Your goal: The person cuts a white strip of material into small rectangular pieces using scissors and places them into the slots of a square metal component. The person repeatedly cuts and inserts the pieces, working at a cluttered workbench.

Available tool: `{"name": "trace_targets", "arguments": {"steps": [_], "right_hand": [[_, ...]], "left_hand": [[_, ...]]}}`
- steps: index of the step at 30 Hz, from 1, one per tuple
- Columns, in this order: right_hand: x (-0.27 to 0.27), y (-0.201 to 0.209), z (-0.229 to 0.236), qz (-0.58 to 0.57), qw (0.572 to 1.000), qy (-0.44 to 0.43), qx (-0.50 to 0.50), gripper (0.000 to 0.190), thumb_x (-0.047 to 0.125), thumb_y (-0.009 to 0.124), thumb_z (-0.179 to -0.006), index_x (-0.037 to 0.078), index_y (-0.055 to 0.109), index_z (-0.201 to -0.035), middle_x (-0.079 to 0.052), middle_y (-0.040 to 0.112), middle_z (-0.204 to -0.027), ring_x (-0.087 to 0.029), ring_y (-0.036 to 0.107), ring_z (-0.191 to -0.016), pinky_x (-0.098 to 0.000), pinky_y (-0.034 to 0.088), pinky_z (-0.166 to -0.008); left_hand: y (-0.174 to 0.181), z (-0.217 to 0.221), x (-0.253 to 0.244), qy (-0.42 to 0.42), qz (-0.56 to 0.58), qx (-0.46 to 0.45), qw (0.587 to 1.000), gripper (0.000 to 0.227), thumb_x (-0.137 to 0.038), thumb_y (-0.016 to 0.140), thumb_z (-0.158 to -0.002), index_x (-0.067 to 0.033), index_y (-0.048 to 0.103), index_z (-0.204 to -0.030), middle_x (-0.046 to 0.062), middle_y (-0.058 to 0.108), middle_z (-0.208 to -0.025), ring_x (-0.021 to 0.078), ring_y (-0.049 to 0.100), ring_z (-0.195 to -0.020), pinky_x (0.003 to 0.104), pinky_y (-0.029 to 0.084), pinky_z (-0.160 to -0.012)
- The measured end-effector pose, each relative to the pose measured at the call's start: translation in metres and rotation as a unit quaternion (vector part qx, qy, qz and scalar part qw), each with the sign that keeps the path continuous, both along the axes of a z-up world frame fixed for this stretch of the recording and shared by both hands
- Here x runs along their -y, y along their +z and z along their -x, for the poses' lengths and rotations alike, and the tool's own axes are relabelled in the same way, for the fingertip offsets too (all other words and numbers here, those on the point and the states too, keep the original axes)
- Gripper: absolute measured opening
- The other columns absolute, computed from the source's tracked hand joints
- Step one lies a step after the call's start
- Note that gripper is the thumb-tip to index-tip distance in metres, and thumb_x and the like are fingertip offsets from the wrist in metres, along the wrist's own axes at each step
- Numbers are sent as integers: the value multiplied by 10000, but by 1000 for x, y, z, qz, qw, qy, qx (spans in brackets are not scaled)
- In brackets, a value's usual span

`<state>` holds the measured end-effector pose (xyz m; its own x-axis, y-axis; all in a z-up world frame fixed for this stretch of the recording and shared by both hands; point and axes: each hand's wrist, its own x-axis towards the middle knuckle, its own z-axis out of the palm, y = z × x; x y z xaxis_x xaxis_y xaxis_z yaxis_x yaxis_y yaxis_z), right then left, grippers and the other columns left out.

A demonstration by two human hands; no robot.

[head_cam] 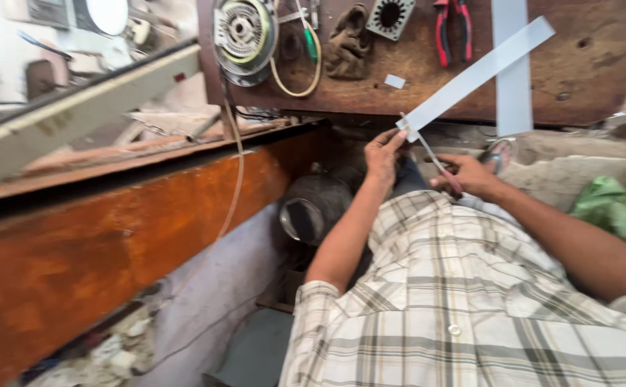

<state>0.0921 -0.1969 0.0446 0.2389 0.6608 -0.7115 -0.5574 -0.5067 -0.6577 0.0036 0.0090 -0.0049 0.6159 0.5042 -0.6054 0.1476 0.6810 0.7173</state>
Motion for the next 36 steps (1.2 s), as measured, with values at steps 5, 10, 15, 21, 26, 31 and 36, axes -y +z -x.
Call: {"name": "trace_targets", "arguments": {"steps": [5, 10, 15, 21, 26, 31, 36], "right_hand": [[5, 3, 0, 3, 999, 12, 32, 807, 250, 882, -750, 74, 576, -1475, -10, 588, -708, -101, 502, -556, -274, 415, -474], [0, 9, 4, -20, 1000, 12, 10, 853, 282, 883, -725, 106, 560, -1495, -23, 596, -702, -111, 494, -557, -283, 380, -473], [-7, 9, 2, -9, 999, 16, 36, 893, 337, 881, -702, 108, 547, -1498, -8, 653, -763, -97, 560, -607, -269, 435, -497], [-22, 9, -9, -11, 997, 32, 68, 904, 290, 894, -718, 110, 540, -1530, -53, 669, -814, -114, 551, -638, -267, 418, -535], [-26, 20, -10, -108, 986, -117, 50, 820, 168, 875, -766, 69, 515, -1496, -12, 720, -1031, -70, 660, -848, -233, 552, -671], [-40, 26, -40, -126, 951, -271, 78, 730, 24, 832, -831, 39, 527, -1494, -63, 669, -977, -155, 682, -815, -296, 601, -705], [-39, 36, -58, -135, 947, -270, 107, 689, 4, 802, -855, 17, 511, -1479, -77, 666, -971, -176, 683, -804, -311, 588, -681]], "left_hand": [[3, 2, 2, -1, 15, -2, 1000, 257, -72, 788, -869, 42, 738, -1094, 120, 768, -959, 189, 747, -809, 317, 629, -727], [4, 3, -4, -6, -1, 2, 1000, 262, -77, 795, -908, 74, 735, -1114, 130, 748, -965, 195, 713, -798, 331, 612, -726], [0, 11, 4, -7, 25, -13, 1000, 276, -84, 787, -894, 73, 720, -1110, 132, 746, -978, 208, 728, -825, 352, 636, -753], [6, 8, 2, -9, 47, -10, 999, 244, -93, 785, -898, 57, 725, -1081, 130, 743, -959, 209, 724, -829, 355, 634, -762], [21, 13, 2, -104, 48, -2, 993, 220, -100, 795, -914, 45, 736, -1069, 103, 738, -956, 172, 700, -824, 306, 587, -757], [34, -32, -11, -90, -51, 40, 994, 273, -129, 779, -902, 38, 726, -1111, 92, 756, -964, 157, 708, -840, 284, 579, -776], [30, -48, -16, -50, -211, -120, 969, 306, -145, 795, -918, 77, 725, -1117, 110, 762, -980, 167, 701, -847, 295, 567, -741]]}}
